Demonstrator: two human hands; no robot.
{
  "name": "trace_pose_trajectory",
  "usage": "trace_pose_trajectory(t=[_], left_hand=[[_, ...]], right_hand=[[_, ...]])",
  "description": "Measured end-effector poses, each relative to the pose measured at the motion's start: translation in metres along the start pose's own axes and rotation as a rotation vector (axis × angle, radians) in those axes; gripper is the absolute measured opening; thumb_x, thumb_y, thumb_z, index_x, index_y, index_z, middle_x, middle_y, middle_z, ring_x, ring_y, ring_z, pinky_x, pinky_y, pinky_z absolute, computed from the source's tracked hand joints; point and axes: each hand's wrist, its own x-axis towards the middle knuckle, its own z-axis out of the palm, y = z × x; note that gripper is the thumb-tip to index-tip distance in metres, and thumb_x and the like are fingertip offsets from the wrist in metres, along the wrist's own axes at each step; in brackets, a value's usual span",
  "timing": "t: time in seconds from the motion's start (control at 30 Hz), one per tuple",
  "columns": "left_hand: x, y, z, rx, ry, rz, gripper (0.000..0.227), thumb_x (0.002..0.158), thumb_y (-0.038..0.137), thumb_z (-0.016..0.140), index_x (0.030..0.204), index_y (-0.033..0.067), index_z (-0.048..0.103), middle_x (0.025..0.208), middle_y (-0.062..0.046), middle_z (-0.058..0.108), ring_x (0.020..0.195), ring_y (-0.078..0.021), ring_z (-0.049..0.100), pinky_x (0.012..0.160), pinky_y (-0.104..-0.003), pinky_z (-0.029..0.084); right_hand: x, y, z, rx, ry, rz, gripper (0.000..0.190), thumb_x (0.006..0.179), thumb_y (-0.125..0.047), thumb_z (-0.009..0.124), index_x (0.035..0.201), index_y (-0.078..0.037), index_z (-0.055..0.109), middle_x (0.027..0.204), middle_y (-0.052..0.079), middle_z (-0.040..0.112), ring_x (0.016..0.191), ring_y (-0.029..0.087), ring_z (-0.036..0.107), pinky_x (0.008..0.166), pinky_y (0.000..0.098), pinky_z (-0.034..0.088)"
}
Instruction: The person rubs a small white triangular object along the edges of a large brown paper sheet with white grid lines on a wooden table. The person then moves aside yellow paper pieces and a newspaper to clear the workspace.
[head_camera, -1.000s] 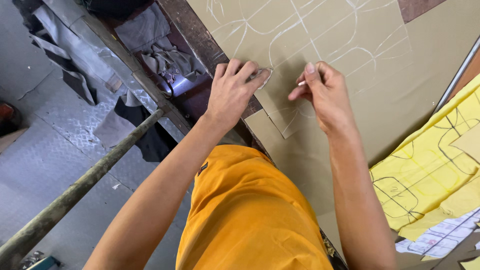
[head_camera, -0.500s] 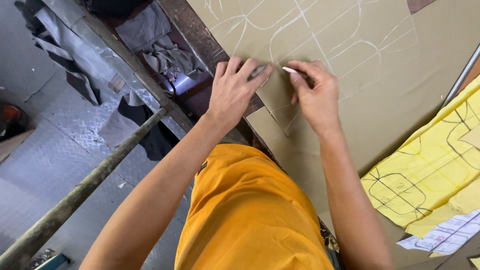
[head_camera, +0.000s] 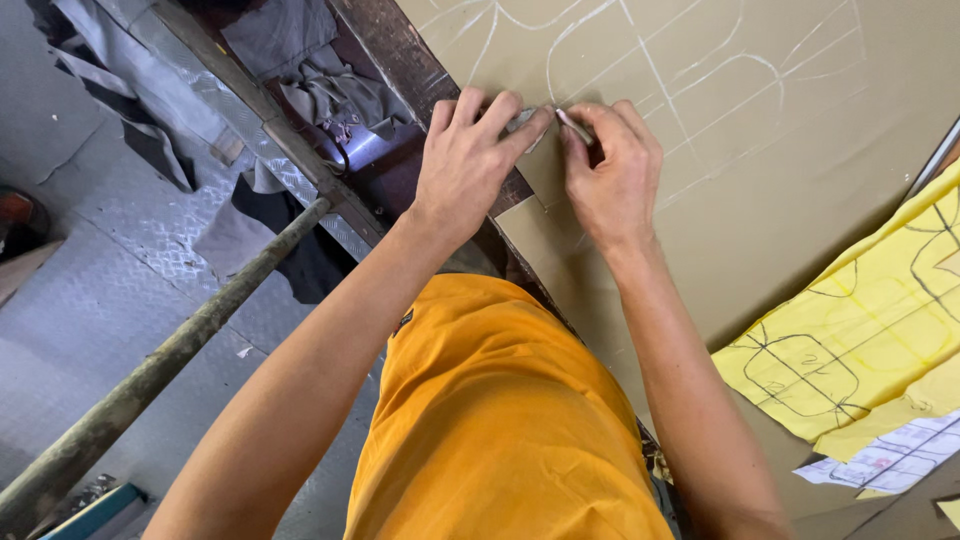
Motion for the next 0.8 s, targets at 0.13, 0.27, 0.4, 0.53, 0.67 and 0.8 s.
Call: trace_pose_trajectory(t=[0.13, 0.27, 0.4, 0.53, 0.67, 0.8], left_hand=[[0.0, 0.0, 0.0, 0.028, -0.011, 0.0, 0.051, 0.087, 0.014, 0.067, 0.137, 0.0176, 0.068, 0.118, 0.0, 0.055, 0.109, -0.0225, 0.05, 0.091, -0.036, 0.042], [0.0, 0.0, 0.002, 0.027, -0.019, -0.001, 0.051, 0.088, 0.014, 0.066, 0.138, 0.0176, 0.068, 0.117, 0.0, 0.054, 0.109, -0.0223, 0.05, 0.092, -0.036, 0.043], [0.0, 0.0, 0.002, 0.008, -0.027, -0.006, 0.048, 0.088, 0.014, 0.066, 0.135, 0.0183, 0.068, 0.117, 0.001, 0.055, 0.11, -0.0221, 0.051, 0.092, -0.037, 0.043], [0.0, -0.001, 0.0, 0.017, -0.003, 0.017, 0.047, 0.09, 0.015, 0.065, 0.136, 0.0174, 0.068, 0.118, 0.0, 0.055, 0.109, -0.0223, 0.051, 0.092, -0.036, 0.042], [0.001, -0.002, 0.001, 0.01, -0.016, 0.013, 0.047, 0.089, 0.015, 0.065, 0.136, 0.0182, 0.068, 0.117, 0.001, 0.054, 0.109, -0.022, 0.051, 0.091, -0.037, 0.042], [0.0, -0.002, 0.003, 0.024, -0.026, 0.017, 0.048, 0.088, 0.015, 0.066, 0.136, 0.0183, 0.067, 0.118, 0.0, 0.054, 0.109, -0.0227, 0.05, 0.091, -0.037, 0.043]], right_hand=[[-0.001, 0.0, 0.003, 0.013, 0.015, -0.023, 0.015, 0.092, 0.005, 0.074, 0.107, 0.0, 0.073, 0.089, 0.013, 0.062, 0.075, 0.026, 0.062, 0.068, 0.0363, 0.049], [-0.004, 0.004, 0.003, 0.051, -0.001, -0.034, 0.013, 0.093, 0.006, 0.074, 0.105, 0.0, 0.073, 0.089, 0.013, 0.062, 0.077, 0.026, 0.063, 0.07, 0.0361, 0.049], [-0.007, 0.005, -0.001, 0.003, -0.066, -0.058, 0.012, 0.09, 0.005, 0.076, 0.1, 0.0, 0.073, 0.085, 0.013, 0.06, 0.076, 0.027, 0.061, 0.069, 0.0374, 0.048], [-0.008, 0.003, -0.002, 0.043, -0.048, -0.002, 0.012, 0.09, 0.004, 0.076, 0.101, -0.001, 0.074, 0.084, 0.012, 0.06, 0.073, 0.026, 0.061, 0.067, 0.0364, 0.047], [-0.008, 0.003, 0.001, 0.042, -0.032, -0.002, 0.011, 0.091, 0.004, 0.075, 0.102, 0.0, 0.073, 0.085, 0.012, 0.06, 0.074, 0.026, 0.06, 0.068, 0.0364, 0.047], [-0.013, 0.002, 0.001, 0.033, -0.052, -0.002, 0.012, 0.091, 0.003, 0.076, 0.102, 0.0, 0.073, 0.086, 0.012, 0.061, 0.075, 0.026, 0.061, 0.068, 0.0367, 0.047]])
